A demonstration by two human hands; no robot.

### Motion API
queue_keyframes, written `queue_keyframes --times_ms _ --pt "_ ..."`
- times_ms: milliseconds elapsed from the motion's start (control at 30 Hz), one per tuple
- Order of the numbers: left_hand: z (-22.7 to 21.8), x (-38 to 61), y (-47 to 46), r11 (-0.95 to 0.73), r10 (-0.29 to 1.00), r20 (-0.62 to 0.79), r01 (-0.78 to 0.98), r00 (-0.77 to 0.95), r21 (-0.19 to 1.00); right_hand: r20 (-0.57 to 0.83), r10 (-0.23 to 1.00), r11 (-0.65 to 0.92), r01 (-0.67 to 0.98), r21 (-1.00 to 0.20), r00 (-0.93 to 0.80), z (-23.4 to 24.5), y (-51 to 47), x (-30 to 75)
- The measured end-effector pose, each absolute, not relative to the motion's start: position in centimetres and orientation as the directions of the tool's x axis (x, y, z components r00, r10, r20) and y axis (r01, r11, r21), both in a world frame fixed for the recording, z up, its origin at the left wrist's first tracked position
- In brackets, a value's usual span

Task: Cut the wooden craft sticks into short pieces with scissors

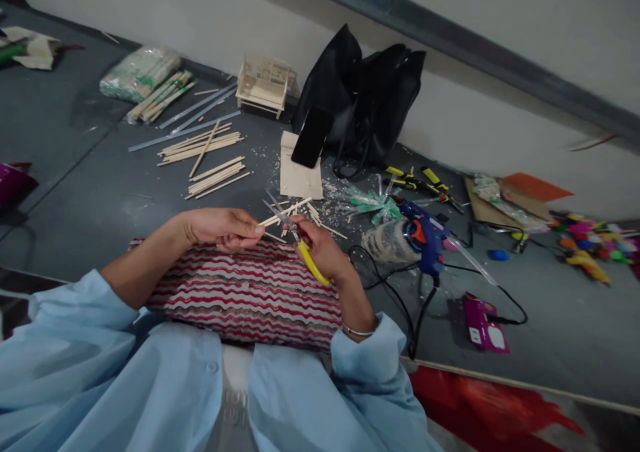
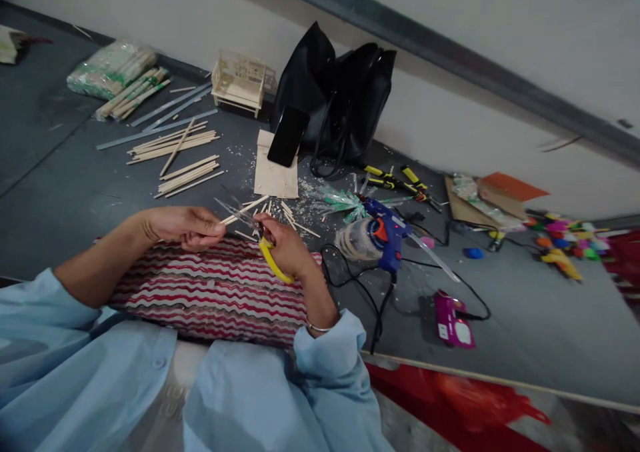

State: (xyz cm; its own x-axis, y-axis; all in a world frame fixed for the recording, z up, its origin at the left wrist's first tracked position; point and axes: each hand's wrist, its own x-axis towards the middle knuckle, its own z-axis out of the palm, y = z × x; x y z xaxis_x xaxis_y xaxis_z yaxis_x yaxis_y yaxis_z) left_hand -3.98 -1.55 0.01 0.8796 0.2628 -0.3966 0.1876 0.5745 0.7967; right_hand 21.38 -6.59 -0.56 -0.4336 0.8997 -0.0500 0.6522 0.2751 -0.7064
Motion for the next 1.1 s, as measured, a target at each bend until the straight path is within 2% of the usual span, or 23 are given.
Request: queue_keyframes --times_ms 133,200,300,367,433,567,733,967,1100 --pt "0.1 -4.0 -1.4 0.500 0.326 -0.392 0.195 0.860 0.844 -0.034 0.919 0.258 0.664 -0.702 -0.393 -0.9 -6.6 21.0" --pt "0.1 -3.7 -1.3 0.376 0.475 -0.367 0.193 0.800 0.906 -0.036 0.934 0.233 0.682 -0.693 -0.355 -1.0 -6.4 20.9" --pt "-0.1 -3.1 -1.1 0.080 0.749 -0.197 0.208 0.633 0.975 -0.030 0.959 0.197 0.741 -0.642 -0.280 -1.0 -6.2 20.8" --pt "-0.3 -2.8 -1.0 -0.042 0.835 -0.101 0.245 0.541 0.969 -0.027 0.971 0.174 0.785 -0.595 -0.235 -1.0 -6.1 20.9" --pt "-0.5 -2.5 -1.1 -0.060 0.881 -0.071 0.259 0.469 0.964 -0.029 0.979 0.152 0.816 -0.557 -0.202 -1.0 -6.1 20.9" --pt "-0.5 -1.6 -1.7 -0.139 0.938 0.067 0.190 0.341 0.972 -0.021 0.986 0.123 0.810 -0.574 -0.164 -0.8 -6.2 20.9" --pt "-0.3 -0.4 -2.6 -0.280 0.941 0.239 0.153 0.240 0.948 -0.025 0.985 0.121 0.785 -0.607 -0.170 -0.6 -6.7 20.4" --pt "0.1 -0.1 -3.4 -0.395 0.909 0.356 0.173 0.217 0.902 -0.035 0.971 0.170 0.790 -0.589 -0.236 -0.6 -7.3 19.2" --pt "0.5 0.0 -3.7 -0.393 0.909 0.356 0.163 0.215 0.905 -0.041 0.967 0.178 0.777 -0.604 -0.253 -0.2 -7.4 19.2"
